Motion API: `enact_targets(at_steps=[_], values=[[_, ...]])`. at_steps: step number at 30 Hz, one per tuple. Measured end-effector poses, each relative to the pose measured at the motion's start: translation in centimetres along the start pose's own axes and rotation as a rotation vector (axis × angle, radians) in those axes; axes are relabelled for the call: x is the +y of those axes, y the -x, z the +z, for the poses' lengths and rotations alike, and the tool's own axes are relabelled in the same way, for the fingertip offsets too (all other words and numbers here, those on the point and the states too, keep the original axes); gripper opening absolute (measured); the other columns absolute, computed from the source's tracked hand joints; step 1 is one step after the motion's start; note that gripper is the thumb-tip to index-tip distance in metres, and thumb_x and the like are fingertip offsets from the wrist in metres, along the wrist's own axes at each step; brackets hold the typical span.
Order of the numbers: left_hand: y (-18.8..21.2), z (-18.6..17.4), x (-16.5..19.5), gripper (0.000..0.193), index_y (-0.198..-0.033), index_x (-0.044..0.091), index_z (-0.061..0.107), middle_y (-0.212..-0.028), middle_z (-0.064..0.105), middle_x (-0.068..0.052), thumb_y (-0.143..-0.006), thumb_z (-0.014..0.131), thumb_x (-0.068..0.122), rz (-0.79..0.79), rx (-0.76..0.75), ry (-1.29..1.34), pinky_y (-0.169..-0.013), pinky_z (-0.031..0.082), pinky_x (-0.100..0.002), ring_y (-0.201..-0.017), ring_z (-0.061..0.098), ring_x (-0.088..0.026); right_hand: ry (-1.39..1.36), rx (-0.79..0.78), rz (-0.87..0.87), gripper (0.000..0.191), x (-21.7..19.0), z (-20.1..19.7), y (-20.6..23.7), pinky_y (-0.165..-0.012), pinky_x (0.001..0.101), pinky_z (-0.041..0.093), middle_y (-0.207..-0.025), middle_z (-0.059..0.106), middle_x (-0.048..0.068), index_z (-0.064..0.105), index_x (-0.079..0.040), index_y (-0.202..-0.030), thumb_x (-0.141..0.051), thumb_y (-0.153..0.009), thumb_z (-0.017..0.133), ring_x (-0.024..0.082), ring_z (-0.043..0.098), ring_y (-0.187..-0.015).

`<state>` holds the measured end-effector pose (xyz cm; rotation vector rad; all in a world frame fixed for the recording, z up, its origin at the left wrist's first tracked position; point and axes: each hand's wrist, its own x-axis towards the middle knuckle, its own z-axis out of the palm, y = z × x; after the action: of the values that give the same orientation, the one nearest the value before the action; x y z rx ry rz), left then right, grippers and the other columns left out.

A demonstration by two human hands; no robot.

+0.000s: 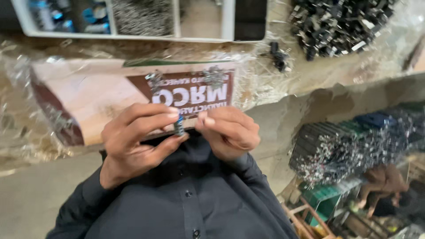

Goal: The person sits at a workbench assembling small metal connector components by hand. They pick small metal and blue plastic parts from a compartment tray, press and twist the parts together in their hands, and place finished assemblies onto a large pile on the table, repeating the cycle.

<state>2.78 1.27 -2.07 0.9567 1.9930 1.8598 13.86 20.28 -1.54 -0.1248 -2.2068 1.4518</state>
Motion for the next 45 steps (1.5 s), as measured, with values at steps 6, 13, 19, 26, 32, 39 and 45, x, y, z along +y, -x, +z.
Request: enact_targets(at_steps=[6, 13, 19, 26, 32, 39, 45], values=[[-0.1, -0.6, -0.3, 0.04, -0.118, 0.006, 0.069, -0.116, 0.071, -0.011, -0.084, 0.091, 0.009, 0.049, 0.007, 0.01, -0.079, 0.062, -0.03, -0.096, 0.073, -0.02, 0.029, -0.088, -0.047, 0.026, -1.7, 1.8, -1.5, -0.076, 0.034, 0.056, -0.095, 0.069, 0.01, 0.072, -0.002, -0.104, 0.008, -0.082, 0.082, 0.025, 0.067, -0.086], [0.2, -0.6, -0.5, 0.042, -0.116, 0.007, 0.07, -0.115, 0.07, -0.009, -0.081, 0.092, 0.012, 0.048, 0.031, 0.005, -0.075, 0.059, -0.03, -0.092, 0.071, -0.02, 0.028, -0.121, -0.061, 0.028, -0.9, 2.0, -1.4, -0.078, 0.0351, 0.055, -0.094, 0.07, 0.01, 0.072, -0.001, -0.104, 0.008, -0.079, 0.081, 0.024, 0.067, -0.084], [0.0, -0.6, -0.5, 0.041, -0.115, 0.007, 0.071, -0.113, 0.071, -0.008, -0.081, 0.092, 0.011, 0.047, 0.018, 0.019, -0.073, 0.059, -0.029, -0.088, 0.069, -0.018, -0.011, -0.054, -0.079, 0.028, 0.1, 2.2, -0.8, -0.075, 0.0352, 0.055, -0.09, 0.072, 0.01, 0.068, -0.001, -0.103, 0.009, -0.08, 0.081, 0.023, 0.068, -0.079], [-0.3, -0.4, -0.5, 0.042, -0.116, 0.007, 0.071, -0.113, 0.071, -0.008, -0.08, 0.092, 0.01, 0.034, -0.002, 0.043, -0.074, 0.06, -0.028, -0.089, 0.07, -0.018, -0.016, -0.006, -0.112, 0.028, 0.7, 2.4, -0.3, -0.073, 0.0353, 0.055, -0.089, 0.071, 0.011, 0.066, -0.002, -0.102, 0.009, -0.08, 0.078, 0.023, 0.068, -0.078], [-0.2, -0.2, -0.5, 0.043, -0.115, 0.008, 0.073, -0.109, 0.071, -0.006, -0.077, 0.093, 0.011, 0.049, -0.003, 0.008, -0.077, 0.056, -0.032, -0.09, 0.071, -0.02, 0.028, 0.001, -0.125, 0.026, 0.7, 2.5, 0.0, -0.071, 0.0355, 0.055, -0.09, 0.071, 0.012, 0.067, -0.002, -0.103, 0.01, -0.082, 0.076, 0.023, 0.068, -0.078], [-0.3, -0.1, -0.6, 0.04, -0.114, 0.009, 0.074, -0.114, 0.072, -0.006, -0.078, 0.092, 0.008, 0.02, -0.003, -0.056, -0.077, 0.056, -0.031, -0.09, 0.07, -0.021, -0.169, -0.127, 0.223, 0.021, 0.3, 1.3, 0.4, -0.068, 0.0271, 0.052, -0.1, 0.068, 0.011, 0.071, -0.002, -0.104, 0.012, -0.088, 0.073, 0.018, 0.065, -0.08], [-0.3, 0.1, -0.7, 0.04, -0.113, 0.009, 0.074, -0.113, 0.073, -0.006, -0.078, 0.093, 0.008, -0.003, -0.017, 0.002, -0.073, 0.057, -0.029, -0.085, 0.07, -0.018, -0.274, -0.083, 0.297, 0.021, 0.6, 1.0, 1.3, -0.073, 0.024, 0.05, -0.101, 0.068, 0.011, 0.07, -0.003, -0.104, 0.011, -0.088, 0.071, 0.014, 0.064, -0.084]])
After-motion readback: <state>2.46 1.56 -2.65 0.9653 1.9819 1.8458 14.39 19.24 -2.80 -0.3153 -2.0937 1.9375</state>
